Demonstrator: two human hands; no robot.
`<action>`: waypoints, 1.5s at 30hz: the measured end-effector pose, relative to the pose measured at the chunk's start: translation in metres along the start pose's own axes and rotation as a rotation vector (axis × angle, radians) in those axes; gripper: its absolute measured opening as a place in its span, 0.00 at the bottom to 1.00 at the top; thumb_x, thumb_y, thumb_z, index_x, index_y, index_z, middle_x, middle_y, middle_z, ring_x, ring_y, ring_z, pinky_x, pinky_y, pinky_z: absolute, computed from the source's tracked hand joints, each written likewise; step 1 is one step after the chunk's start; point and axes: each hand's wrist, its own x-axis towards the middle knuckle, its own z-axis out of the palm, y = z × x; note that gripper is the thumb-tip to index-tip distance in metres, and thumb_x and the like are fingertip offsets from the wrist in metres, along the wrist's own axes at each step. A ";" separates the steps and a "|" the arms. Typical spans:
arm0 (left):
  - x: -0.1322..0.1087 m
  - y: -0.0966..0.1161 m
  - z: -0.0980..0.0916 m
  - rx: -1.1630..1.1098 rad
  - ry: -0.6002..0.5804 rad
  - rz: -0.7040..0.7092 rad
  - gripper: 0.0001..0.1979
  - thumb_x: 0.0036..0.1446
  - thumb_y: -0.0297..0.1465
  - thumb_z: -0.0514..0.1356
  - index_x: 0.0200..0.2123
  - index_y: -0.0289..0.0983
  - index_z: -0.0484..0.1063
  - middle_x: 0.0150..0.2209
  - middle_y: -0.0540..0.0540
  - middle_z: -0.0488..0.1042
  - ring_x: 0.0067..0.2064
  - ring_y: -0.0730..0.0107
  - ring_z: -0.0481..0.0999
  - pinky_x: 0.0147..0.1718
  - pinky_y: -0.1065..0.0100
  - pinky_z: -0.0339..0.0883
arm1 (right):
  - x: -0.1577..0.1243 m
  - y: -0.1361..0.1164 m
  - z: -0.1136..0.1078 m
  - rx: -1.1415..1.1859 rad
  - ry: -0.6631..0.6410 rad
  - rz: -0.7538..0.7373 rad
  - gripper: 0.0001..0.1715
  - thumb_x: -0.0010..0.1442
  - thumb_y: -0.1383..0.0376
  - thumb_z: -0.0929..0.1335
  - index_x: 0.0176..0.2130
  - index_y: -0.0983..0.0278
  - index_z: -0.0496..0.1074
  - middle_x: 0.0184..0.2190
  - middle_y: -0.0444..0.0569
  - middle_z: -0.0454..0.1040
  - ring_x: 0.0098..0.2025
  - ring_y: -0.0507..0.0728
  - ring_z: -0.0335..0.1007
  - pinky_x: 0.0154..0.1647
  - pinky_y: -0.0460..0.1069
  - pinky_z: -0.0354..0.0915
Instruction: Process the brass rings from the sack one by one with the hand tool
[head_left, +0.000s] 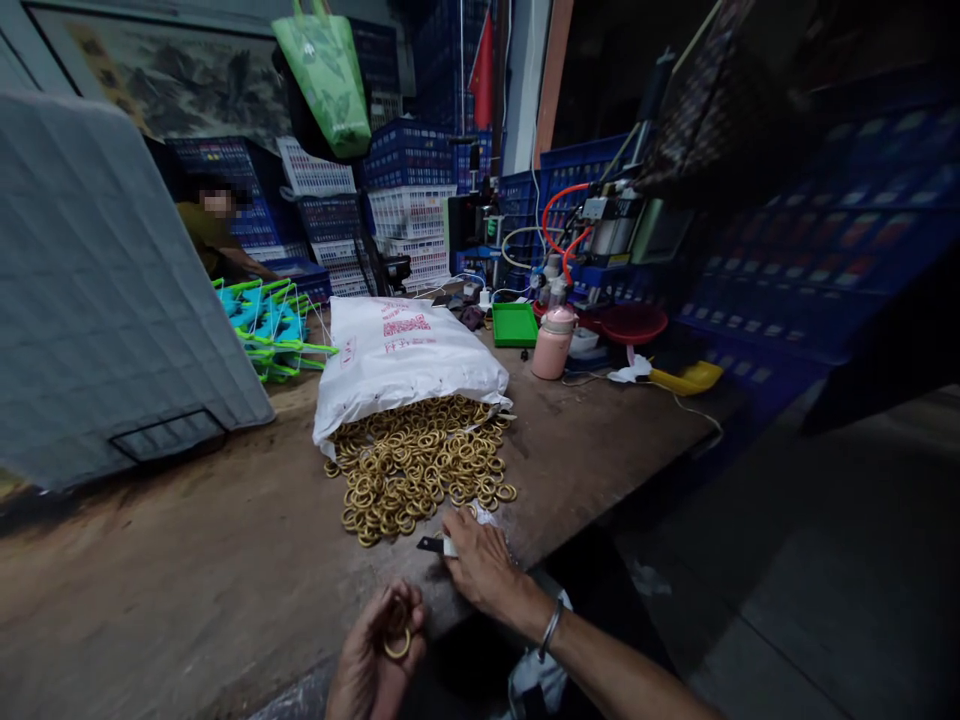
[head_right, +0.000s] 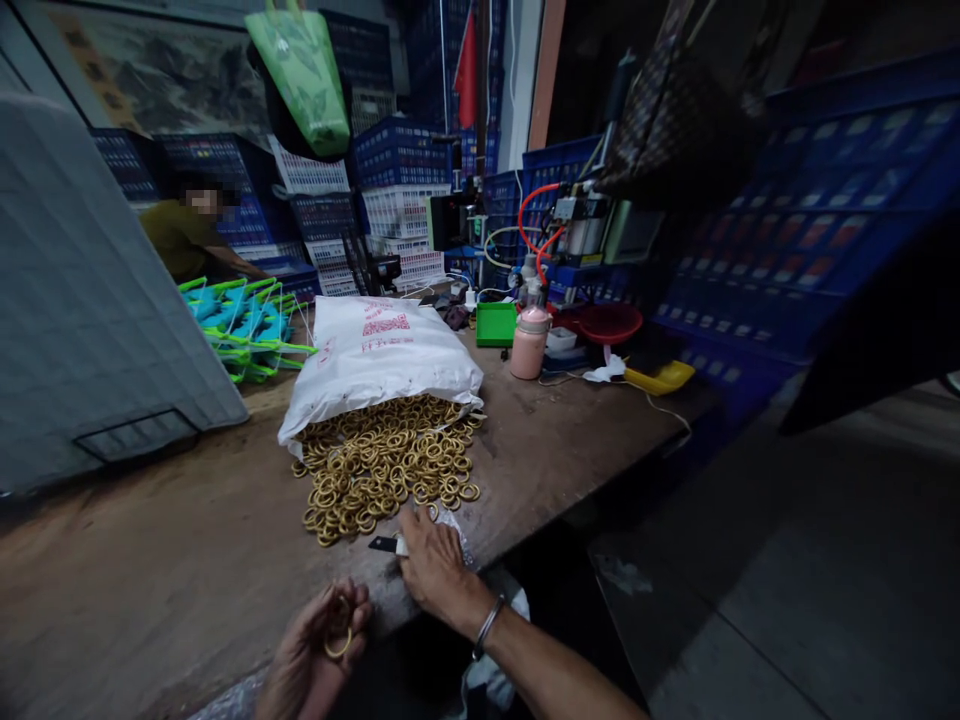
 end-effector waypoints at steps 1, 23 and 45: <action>0.001 0.000 0.001 -0.004 0.012 0.008 0.08 0.35 0.28 0.66 0.23 0.33 0.71 0.24 0.48 0.74 0.25 0.73 0.73 0.19 0.75 0.64 | 0.001 0.001 0.000 0.041 -0.003 0.002 0.14 0.50 0.72 0.60 0.39 0.62 0.62 0.35 0.47 0.67 0.35 0.54 0.62 0.33 0.46 0.52; 0.015 -0.017 0.014 0.672 -0.109 0.582 0.09 0.45 0.37 0.61 0.25 0.36 0.71 0.22 0.52 0.69 0.25 0.73 0.66 0.26 0.74 0.61 | -0.001 -0.015 -0.019 0.804 -0.164 0.152 0.12 0.51 0.60 0.62 0.22 0.66 0.63 0.18 0.39 0.59 0.22 0.47 0.53 0.23 0.42 0.51; 0.017 -0.022 0.008 0.458 -0.099 0.232 0.18 0.41 0.45 0.62 0.26 0.37 0.61 0.16 0.57 0.63 0.14 0.84 0.53 0.13 0.78 0.44 | -0.010 -0.005 -0.008 0.317 -0.119 -0.065 0.07 0.48 0.72 0.60 0.29 0.64 0.65 0.22 0.43 0.66 0.25 0.50 0.59 0.26 0.44 0.51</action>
